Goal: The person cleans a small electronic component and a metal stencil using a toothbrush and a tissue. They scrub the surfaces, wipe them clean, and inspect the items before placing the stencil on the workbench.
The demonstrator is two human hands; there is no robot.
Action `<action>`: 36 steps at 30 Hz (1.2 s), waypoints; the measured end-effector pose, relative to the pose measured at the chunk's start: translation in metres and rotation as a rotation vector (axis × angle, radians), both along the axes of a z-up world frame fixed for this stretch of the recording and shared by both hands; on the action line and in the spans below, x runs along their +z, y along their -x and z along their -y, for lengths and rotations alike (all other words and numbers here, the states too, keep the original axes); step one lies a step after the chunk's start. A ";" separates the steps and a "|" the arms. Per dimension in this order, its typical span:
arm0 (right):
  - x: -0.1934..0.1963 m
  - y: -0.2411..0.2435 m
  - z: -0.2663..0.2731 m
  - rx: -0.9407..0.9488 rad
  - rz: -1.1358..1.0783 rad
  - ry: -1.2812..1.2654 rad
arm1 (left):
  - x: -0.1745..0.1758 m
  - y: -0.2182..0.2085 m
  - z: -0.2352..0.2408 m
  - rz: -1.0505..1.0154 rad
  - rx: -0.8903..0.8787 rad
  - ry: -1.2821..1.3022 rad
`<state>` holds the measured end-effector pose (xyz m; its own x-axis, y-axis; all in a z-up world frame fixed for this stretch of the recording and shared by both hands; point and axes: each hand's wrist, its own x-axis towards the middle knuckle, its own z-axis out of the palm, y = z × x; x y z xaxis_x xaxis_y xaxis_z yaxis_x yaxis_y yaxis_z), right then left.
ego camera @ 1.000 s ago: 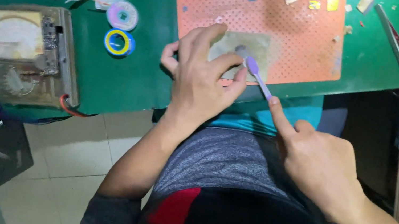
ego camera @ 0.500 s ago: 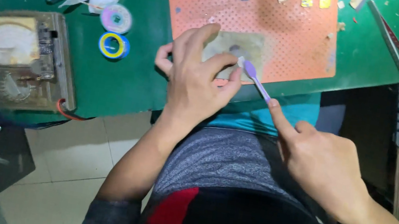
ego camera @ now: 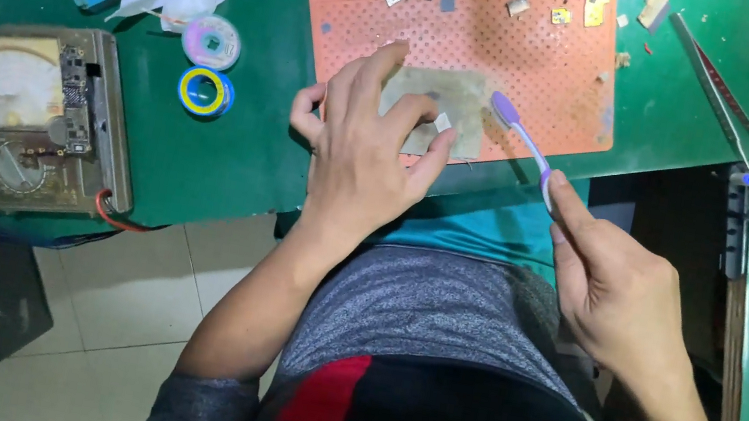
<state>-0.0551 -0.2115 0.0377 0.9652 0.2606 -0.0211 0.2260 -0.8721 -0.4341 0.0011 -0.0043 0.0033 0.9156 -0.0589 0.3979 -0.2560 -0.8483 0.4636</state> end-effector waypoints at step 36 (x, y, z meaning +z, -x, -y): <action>0.020 -0.024 0.045 -0.346 -0.047 0.140 | 0.006 0.001 -0.001 0.128 -0.073 0.086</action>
<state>-0.0314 -0.2561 0.0580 0.9928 -0.0894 -0.0801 -0.1099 -0.9450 -0.3079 -0.0001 -0.0028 0.0090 0.8515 -0.0841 0.5175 -0.3771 -0.7840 0.4930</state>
